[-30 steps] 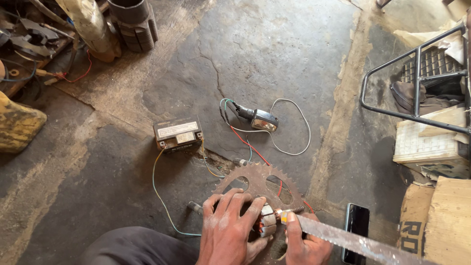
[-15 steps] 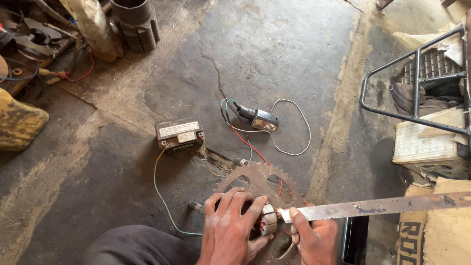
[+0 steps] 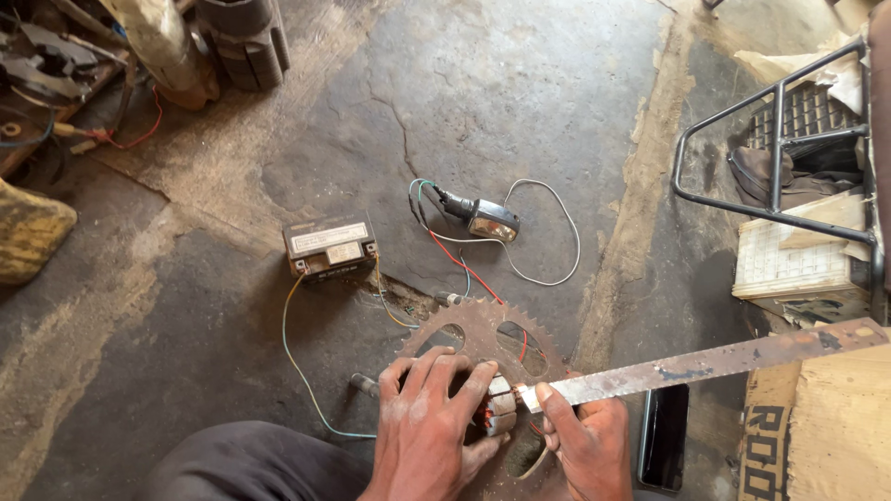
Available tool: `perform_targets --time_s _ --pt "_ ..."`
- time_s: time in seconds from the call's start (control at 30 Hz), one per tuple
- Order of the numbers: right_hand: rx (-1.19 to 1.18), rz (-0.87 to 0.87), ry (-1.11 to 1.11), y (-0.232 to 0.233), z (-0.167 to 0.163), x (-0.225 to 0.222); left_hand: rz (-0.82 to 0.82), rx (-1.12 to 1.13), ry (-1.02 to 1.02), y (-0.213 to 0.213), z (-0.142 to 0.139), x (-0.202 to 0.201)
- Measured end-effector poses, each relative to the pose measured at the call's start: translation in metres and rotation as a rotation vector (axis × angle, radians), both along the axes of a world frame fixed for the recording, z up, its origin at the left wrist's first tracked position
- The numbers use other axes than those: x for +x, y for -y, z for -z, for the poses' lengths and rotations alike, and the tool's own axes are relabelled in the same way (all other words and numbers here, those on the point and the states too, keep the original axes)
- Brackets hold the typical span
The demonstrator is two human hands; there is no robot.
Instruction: The person sits on the workshop floor holding a motor armature with a threaded shaft against a large sprocket gear, and repeatedly files the threaded shaft using a long flat file blade, repositioning the part between strokes.
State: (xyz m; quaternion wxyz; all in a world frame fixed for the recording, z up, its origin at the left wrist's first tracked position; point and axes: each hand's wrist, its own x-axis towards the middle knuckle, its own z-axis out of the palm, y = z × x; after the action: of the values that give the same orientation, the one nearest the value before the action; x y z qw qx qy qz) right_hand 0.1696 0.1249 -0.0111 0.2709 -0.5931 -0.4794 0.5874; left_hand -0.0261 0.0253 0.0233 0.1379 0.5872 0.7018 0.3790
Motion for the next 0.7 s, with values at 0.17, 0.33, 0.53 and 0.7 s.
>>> perform_targets --time_s 0.17,0.33,0.53,0.7 --pt "0.04 -0.013 0.022 0.001 0.0012 0.0003 -0.007 0.003 0.005 -0.0001 0.0 0.0005" --pt "0.045 -0.03 -0.019 -0.0003 0.0032 0.0015 0.01 -0.002 0.003 -0.0003 -0.0016 -0.0022" --pt "0.066 -0.016 -0.034 -0.0006 0.008 0.0054 0.005 -0.005 0.006 -0.001 -0.0045 -0.0011" --pt "0.041 0.01 -0.057 0.001 0.0067 0.0046 -0.004 0.005 0.013 0.0003 -0.0047 -0.0006"
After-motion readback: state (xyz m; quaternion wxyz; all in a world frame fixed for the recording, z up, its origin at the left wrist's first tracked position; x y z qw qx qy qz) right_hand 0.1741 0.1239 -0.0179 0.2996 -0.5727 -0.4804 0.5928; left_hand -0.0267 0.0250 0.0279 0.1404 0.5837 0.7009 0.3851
